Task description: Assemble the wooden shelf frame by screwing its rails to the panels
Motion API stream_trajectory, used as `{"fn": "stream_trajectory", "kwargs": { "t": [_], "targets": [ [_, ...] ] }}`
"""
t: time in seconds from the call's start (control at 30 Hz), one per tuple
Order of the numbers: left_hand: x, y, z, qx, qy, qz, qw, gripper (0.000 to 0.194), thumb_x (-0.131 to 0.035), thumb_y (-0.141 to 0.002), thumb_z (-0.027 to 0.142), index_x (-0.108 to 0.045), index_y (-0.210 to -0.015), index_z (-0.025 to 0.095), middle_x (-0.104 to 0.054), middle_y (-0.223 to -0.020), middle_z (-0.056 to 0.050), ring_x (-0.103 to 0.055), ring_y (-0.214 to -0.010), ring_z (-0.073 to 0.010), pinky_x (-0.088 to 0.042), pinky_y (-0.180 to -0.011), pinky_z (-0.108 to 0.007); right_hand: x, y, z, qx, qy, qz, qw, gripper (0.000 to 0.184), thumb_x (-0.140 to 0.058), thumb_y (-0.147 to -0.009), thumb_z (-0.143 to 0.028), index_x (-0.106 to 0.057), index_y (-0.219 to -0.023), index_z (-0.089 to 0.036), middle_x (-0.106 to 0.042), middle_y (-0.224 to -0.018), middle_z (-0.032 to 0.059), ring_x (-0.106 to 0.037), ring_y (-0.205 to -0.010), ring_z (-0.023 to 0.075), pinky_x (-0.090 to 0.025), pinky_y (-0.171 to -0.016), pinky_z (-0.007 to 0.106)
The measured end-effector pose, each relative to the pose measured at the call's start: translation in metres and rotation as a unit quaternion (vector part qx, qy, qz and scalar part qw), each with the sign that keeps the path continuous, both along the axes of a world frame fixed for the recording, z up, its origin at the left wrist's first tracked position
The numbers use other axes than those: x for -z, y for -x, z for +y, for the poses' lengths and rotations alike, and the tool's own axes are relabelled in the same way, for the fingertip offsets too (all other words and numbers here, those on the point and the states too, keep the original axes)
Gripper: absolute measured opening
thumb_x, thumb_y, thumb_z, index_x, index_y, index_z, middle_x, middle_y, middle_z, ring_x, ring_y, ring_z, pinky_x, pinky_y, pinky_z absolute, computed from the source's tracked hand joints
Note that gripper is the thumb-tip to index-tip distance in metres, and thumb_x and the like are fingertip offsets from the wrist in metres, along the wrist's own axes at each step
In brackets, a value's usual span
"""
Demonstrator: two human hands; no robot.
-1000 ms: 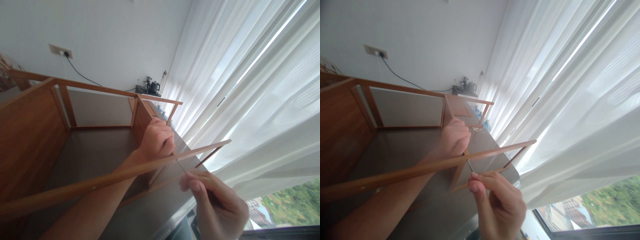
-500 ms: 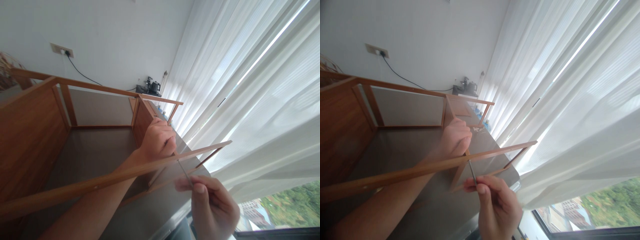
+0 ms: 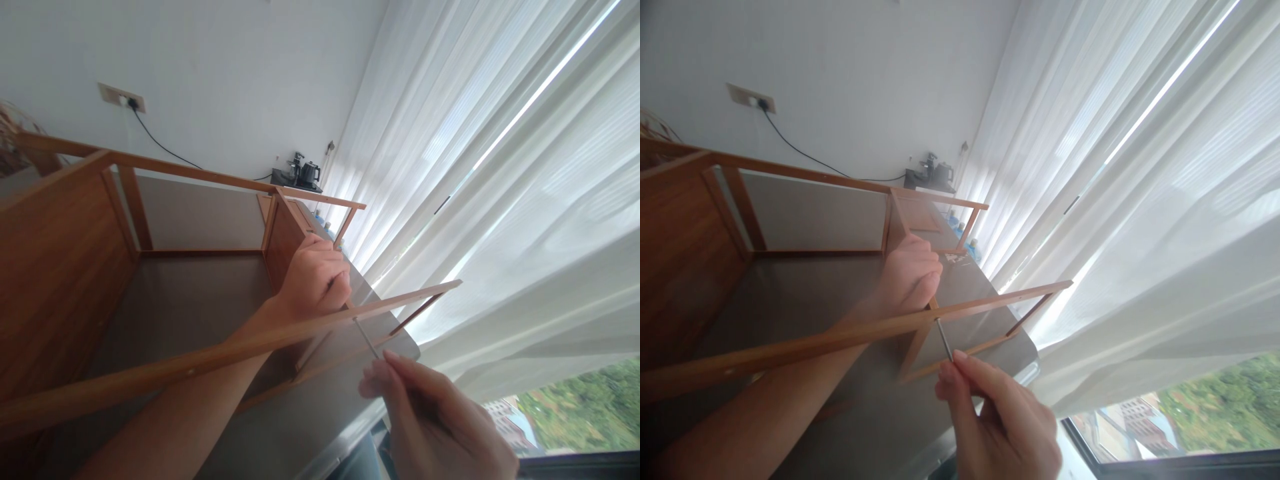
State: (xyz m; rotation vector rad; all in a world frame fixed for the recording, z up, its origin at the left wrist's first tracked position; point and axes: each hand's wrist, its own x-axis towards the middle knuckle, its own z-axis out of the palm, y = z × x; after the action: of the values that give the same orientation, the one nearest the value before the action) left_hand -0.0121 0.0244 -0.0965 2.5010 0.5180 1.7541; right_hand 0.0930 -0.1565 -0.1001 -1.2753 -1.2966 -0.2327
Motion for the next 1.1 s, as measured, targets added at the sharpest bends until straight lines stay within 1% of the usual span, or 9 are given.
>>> {"fn": "stream_trajectory", "kwargs": {
  "t": [0.07, 0.13, 0.37, 0.67, 0.73, 0.83, 0.9, 1.0, 1.1],
  "targets": [
    [0.000, 0.000, 0.000, 0.000, -0.002, -0.001, 1.000, 0.033, -0.035, -0.088, 0.021, -0.024, -0.057, 0.022, -0.042, -0.049, 0.001, -0.034, -0.057, -0.0164, -0.034, -0.073, -0.040, 0.002, 0.005, 0.004, -0.014, 0.011, 0.081, 0.997, 0.006, -0.082, -0.085, -0.024, -0.080, -0.090, -0.021, -0.075, -0.061, -0.0017, -0.070, -0.046, 0.0151, -0.057, -0.043, 0.020],
    [0.000, 0.000, 0.000, 0.000, -0.005, -0.005, 1.000, 0.033, -0.035, -0.089, 0.020, -0.024, -0.057, 0.022, -0.043, -0.049, 0.001, -0.035, -0.058, -0.0166, -0.034, -0.073, -0.040, 0.003, 0.009, 0.006, -0.041, 0.023, 0.119, 0.992, 0.008, -0.079, -0.088, -0.029, -0.079, -0.089, -0.021, -0.075, -0.061, -0.0016, -0.071, -0.046, 0.0148, -0.059, -0.044, 0.019],
    [0.000, -0.001, 0.000, 0.001, 0.002, -0.011, 1.000, 0.033, -0.035, -0.089, 0.021, -0.027, -0.057, 0.022, -0.045, -0.050, 0.000, -0.038, -0.059, -0.0166, -0.035, -0.074, -0.040, 0.006, 0.002, 0.002, -0.096, 0.038, 0.075, 0.992, 0.012, -0.081, -0.087, -0.028, -0.081, -0.098, -0.024, -0.082, -0.082, 0.0021, -0.080, -0.067, 0.0189, -0.067, -0.065, 0.022],
    [0.001, -0.001, 0.000, 0.009, 0.006, -0.016, 1.000, 0.033, -0.036, -0.088, 0.020, -0.029, -0.056, 0.022, -0.047, -0.050, 0.001, -0.038, -0.059, -0.0163, -0.035, -0.074, -0.040, -0.005, 0.007, 0.002, -0.096, 0.033, 0.106, 0.989, 0.001, -0.081, -0.086, -0.023, -0.080, -0.086, -0.023, -0.080, -0.072, 0.0012, -0.077, -0.058, 0.0169, -0.065, -0.056, 0.020],
    [0.001, -0.001, 0.000, 0.012, 0.001, -0.022, 1.000, 0.032, -0.038, -0.088, 0.019, -0.030, -0.057, 0.022, -0.048, -0.051, 0.001, -0.039, -0.060, -0.0164, -0.036, -0.074, -0.040, -0.005, 0.008, -0.001, -0.111, 0.033, 0.128, 0.985, 0.004, -0.079, -0.088, -0.026, -0.080, -0.090, -0.023, -0.081, -0.077, 0.0024, -0.078, -0.061, 0.0173, -0.065, -0.057, 0.020],
    [0.001, -0.001, 0.000, 0.016, 0.003, -0.017, 1.000, 0.031, -0.038, -0.088, 0.018, -0.031, -0.058, 0.022, -0.049, -0.052, 0.001, -0.040, -0.060, -0.0164, -0.036, -0.075, -0.040, -0.003, 0.005, -0.008, -0.172, 0.039, 0.178, 0.968, 0.016, -0.070, -0.097, -0.034, -0.078, -0.104, -0.023, -0.083, -0.089, 0.0056, -0.080, -0.072, 0.0208, -0.068, -0.063, 0.025],
    [0.001, 0.000, 0.000, 0.013, 0.009, -0.009, 1.000, 0.032, -0.037, -0.088, 0.018, -0.030, -0.057, 0.022, -0.048, -0.051, 0.001, -0.039, -0.059, -0.0162, -0.036, -0.075, -0.040, -0.002, -0.001, -0.009, -0.185, 0.041, 0.189, 0.964, 0.015, -0.067, -0.099, -0.031, -0.076, -0.108, -0.023, -0.083, -0.092, 0.0063, -0.080, -0.073, 0.0215, -0.068, -0.063, 0.029],
    [0.000, 0.000, -0.001, 0.007, 0.010, -0.003, 1.000, 0.032, -0.037, -0.088, 0.019, -0.029, -0.057, 0.022, -0.048, -0.051, 0.001, -0.038, -0.059, -0.0165, -0.036, -0.075, -0.041, -0.002, -0.018, -0.006, -0.157, 0.044, 0.125, 0.979, 0.008, -0.071, -0.095, -0.021, -0.076, -0.101, -0.023, -0.082, -0.084, 0.0040, -0.078, -0.065, 0.0184, -0.066, -0.060, 0.026],
    [0.000, 0.000, -0.001, 0.007, 0.008, -0.009, 1.000, 0.032, -0.036, -0.089, 0.020, -0.029, -0.057, 0.022, -0.047, -0.051, 0.001, -0.038, -0.059, -0.0166, -0.036, -0.075, -0.041, -0.001, -0.036, 0.002, -0.153, 0.055, 0.002, 0.987, 0.008, -0.074, -0.090, -0.016, -0.077, -0.094, -0.023, -0.078, -0.081, 0.0026, -0.076, -0.070, 0.0164, -0.061, -0.061, 0.024]
  ]
}}
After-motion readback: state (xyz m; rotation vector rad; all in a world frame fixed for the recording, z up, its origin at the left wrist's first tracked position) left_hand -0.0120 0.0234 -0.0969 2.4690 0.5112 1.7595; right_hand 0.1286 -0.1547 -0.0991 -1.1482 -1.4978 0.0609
